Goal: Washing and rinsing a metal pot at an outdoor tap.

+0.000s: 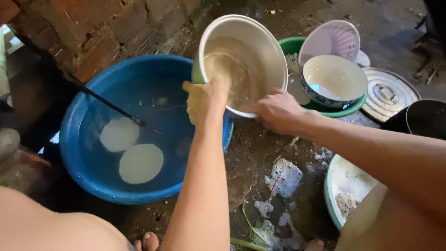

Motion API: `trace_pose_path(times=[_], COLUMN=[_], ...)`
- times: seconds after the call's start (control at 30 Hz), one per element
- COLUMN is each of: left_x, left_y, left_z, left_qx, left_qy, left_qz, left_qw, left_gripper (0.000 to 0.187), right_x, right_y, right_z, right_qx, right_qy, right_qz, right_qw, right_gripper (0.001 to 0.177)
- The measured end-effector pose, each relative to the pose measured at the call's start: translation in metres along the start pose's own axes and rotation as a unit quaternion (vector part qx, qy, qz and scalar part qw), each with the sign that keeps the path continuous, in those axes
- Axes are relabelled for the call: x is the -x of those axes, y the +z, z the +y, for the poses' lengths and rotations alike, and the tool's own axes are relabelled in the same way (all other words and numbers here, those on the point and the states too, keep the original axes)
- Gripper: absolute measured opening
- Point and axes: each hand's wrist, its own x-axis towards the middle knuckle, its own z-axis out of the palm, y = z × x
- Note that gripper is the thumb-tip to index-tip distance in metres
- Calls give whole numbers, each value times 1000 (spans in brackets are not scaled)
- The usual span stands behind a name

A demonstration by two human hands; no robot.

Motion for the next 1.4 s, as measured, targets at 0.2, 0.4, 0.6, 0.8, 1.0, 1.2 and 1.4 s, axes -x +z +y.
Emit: trace_pose_path(times=[0.2, 0.4, 0.6, 0.8, 1.0, 1.2, 1.4], left_x=[-35, -18, -15, -26, -39, -46, -22], left_y=[42, 11, 16, 20, 19, 32, 2], left_z=[-45, -29, -26, -28, -36, -31, -15], left_qx=[90, 134, 144, 135, 136, 119, 125], left_qy=[-38, -91, -79, -48, -33, -6, 1], left_qz=[86, 24, 4, -7, -9, -28, -24], left_qw=[992, 987, 986, 990, 990, 992, 992], left_gripper=[69, 56, 57, 59, 61, 63, 65], right_x=[-20, -11, -18, -14, 8, -24, 13], right_y=[8, -13, 7, -16, 5, 5, 20], right_z=[-43, -1, -17, -16, 9, -47, 21], right_qx=[-197, -133, -248, -279, 25, -390, -40], right_qy=[73, 29, 33, -4, 7, 25, 37], right_qz=[-46, -227, -244, -182, -217, -46, -180], right_qw=[976, 964, 937, 943, 976, 919, 982], right_gripper=[13, 46, 52, 57, 62, 37, 52])
